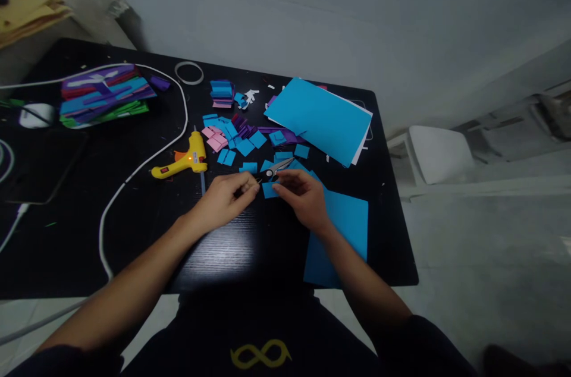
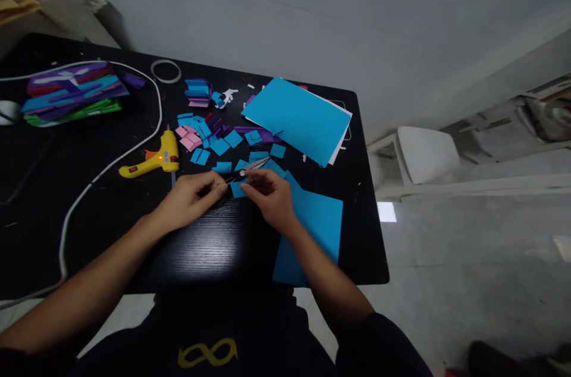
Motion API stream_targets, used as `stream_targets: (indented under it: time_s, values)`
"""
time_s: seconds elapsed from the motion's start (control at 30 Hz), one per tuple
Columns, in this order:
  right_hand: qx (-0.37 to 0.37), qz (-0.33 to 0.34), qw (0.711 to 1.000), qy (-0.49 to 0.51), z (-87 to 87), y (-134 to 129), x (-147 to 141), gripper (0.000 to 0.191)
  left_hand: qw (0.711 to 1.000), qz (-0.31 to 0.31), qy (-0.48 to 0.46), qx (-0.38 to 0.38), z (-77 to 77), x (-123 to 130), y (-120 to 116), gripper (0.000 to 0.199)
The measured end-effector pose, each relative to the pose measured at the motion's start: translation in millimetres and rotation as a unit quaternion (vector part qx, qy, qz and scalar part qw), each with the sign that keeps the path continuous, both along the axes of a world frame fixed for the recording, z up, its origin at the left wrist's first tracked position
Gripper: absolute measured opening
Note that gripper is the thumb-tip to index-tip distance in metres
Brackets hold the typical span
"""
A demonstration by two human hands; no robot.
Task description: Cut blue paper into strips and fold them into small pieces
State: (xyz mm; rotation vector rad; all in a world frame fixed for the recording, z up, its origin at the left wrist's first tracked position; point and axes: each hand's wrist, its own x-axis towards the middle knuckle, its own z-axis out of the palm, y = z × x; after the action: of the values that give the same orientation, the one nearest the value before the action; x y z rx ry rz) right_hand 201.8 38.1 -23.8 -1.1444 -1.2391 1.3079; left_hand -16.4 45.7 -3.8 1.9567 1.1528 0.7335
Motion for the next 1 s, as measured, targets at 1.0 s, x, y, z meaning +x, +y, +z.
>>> stream_targets:
  time_s: [1.0]
  values:
    - [-0.134,-0.076,0.983,0.104,3.5,10.5,6.8,0.035,0.995,0.039,-0.09,-0.007,0.6,7.2,-8.9,0.031]
